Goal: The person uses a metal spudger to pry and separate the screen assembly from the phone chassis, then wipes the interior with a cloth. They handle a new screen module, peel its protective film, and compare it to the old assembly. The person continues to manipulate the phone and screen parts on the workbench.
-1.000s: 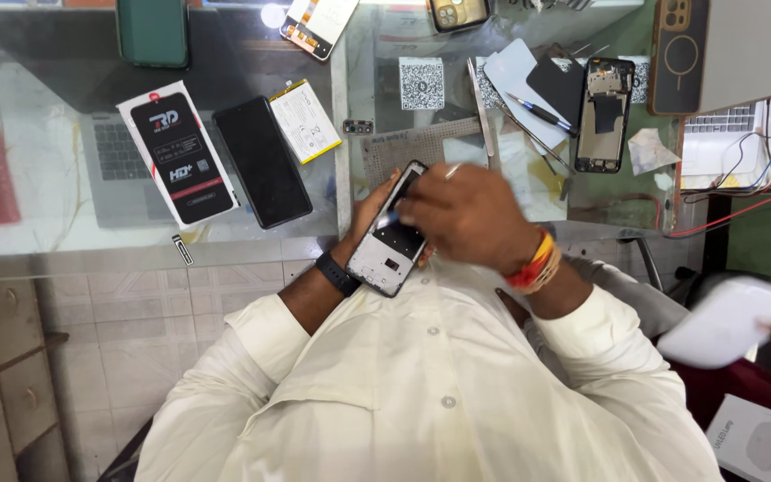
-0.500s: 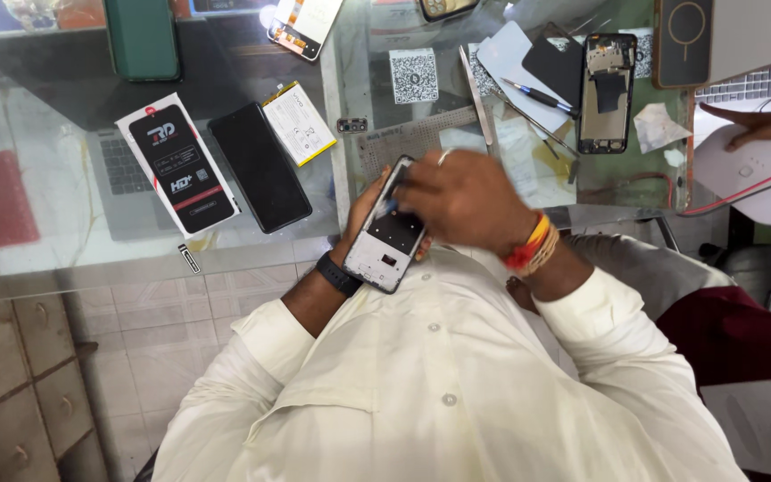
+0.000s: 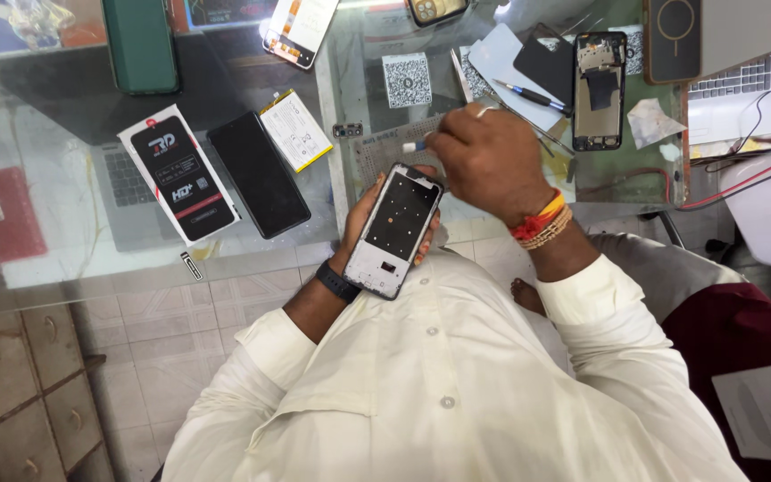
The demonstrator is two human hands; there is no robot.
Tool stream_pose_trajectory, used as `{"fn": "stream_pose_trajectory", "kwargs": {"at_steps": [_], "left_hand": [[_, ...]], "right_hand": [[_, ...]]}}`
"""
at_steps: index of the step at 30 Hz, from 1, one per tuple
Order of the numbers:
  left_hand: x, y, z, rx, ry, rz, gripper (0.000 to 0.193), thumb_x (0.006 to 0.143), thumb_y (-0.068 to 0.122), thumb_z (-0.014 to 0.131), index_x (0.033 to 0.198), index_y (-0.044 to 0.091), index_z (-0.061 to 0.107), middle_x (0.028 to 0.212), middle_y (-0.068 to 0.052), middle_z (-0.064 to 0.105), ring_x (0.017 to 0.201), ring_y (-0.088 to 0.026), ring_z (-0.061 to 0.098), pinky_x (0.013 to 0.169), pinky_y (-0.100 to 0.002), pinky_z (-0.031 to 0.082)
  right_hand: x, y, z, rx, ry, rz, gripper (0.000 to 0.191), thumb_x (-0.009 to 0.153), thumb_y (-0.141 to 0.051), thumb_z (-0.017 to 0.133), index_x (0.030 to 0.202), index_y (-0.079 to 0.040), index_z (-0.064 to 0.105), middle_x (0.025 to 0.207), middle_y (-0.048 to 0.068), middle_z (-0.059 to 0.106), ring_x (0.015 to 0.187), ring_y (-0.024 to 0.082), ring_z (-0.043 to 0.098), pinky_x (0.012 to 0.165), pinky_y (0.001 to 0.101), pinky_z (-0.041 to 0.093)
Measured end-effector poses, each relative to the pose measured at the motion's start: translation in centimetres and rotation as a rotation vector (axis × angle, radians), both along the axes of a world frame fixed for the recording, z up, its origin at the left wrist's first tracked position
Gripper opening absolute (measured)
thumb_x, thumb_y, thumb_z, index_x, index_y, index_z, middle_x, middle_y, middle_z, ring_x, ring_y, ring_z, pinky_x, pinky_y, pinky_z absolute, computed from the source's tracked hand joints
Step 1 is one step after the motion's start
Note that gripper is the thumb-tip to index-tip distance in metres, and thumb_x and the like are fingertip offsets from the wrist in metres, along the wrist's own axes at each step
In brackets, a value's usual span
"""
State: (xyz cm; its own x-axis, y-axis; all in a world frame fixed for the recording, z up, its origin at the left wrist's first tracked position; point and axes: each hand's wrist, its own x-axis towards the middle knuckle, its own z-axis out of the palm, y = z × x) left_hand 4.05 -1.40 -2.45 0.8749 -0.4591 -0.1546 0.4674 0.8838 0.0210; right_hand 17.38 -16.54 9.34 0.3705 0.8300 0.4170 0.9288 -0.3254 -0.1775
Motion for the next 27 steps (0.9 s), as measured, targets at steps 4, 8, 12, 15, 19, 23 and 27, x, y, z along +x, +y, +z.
{"fn": "stream_pose_trajectory", "kwargs": {"at_steps": [4,8,12,15,19,23,27], "left_hand": [[-0.1,-0.1,-0.1,0.017,-0.001,0.023,0.075,0.106,0.066,0.031,0.141,0.004,0.052,0.11,-0.029,0.064,0.083,-0.039,0.071,0.066,-0.048,0.061],[-0.3,-0.2,-0.5,0.123,0.041,-0.008,0.082,0.107,0.07,0.031,0.135,-0.004,0.051,0.105,-0.03,0.062,0.084,-0.041,0.071,0.069,-0.049,0.061],[-0.6,-0.2,-0.5,0.045,-0.038,0.041,0.075,0.107,0.066,0.03,0.145,0.005,0.05,0.11,-0.028,0.064,0.083,-0.039,0.071,0.066,-0.048,0.062],[-0.8,0.0,-0.1,0.052,-0.048,0.126,0.071,0.108,0.063,0.028,0.154,0.014,0.049,0.109,-0.029,0.064,0.082,-0.037,0.072,0.067,-0.047,0.062],[-0.9,0.1,-0.5,0.193,0.077,0.112,0.075,0.106,0.066,0.025,0.142,0.005,0.051,0.109,-0.025,0.065,0.082,-0.036,0.072,0.069,-0.046,0.064],[-1.3,0.0,-1.1,0.343,0.117,0.15,0.077,0.109,0.066,0.024,0.135,-0.002,0.052,0.108,-0.024,0.064,0.082,-0.036,0.072,0.07,-0.046,0.064],[-1.5,-0.2,-0.8,0.307,-0.004,0.192,0.07,0.111,0.061,0.023,0.145,0.006,0.051,0.112,-0.025,0.066,0.084,-0.035,0.073,0.071,-0.043,0.063]], "right_hand": [[-0.9,-0.5,-0.4,0.059,0.035,-0.01,0.009,0.087,-0.013,0.079,0.095,-0.012,0.079,0.091,0.001,0.067,0.08,0.019,0.064,0.062,0.0356,0.049],[-1.9,0.0,-0.7,0.059,0.044,0.069,0.015,0.083,-0.015,0.078,0.098,-0.01,0.079,0.091,0.001,0.067,0.081,0.02,0.065,0.064,0.0352,0.05],[-0.5,-0.3,-0.2,0.046,0.015,-0.005,0.014,0.086,-0.021,0.082,0.093,-0.01,0.077,0.089,0.002,0.067,0.079,0.022,0.064,0.062,0.0375,0.049],[-0.6,-0.9,0.3,0.118,0.085,-0.038,0.01,0.09,-0.009,0.078,0.1,-0.01,0.077,0.093,0.001,0.067,0.082,0.021,0.064,0.066,0.0367,0.051],[-2.4,-0.1,-0.1,0.15,0.098,-0.052,0.013,0.088,-0.009,0.078,0.101,-0.01,0.077,0.093,0.002,0.065,0.084,0.022,0.065,0.067,0.0362,0.051],[-3.2,0.8,-0.6,0.135,0.091,-0.067,0.014,0.087,-0.01,0.079,0.101,-0.01,0.077,0.09,0.002,0.065,0.081,0.021,0.064,0.066,0.0356,0.051],[-3.3,0.0,0.1,0.104,0.093,-0.096,0.005,0.091,-0.009,0.079,0.094,-0.01,0.076,0.087,0.001,0.064,0.078,0.02,0.062,0.063,0.0355,0.049]]}}
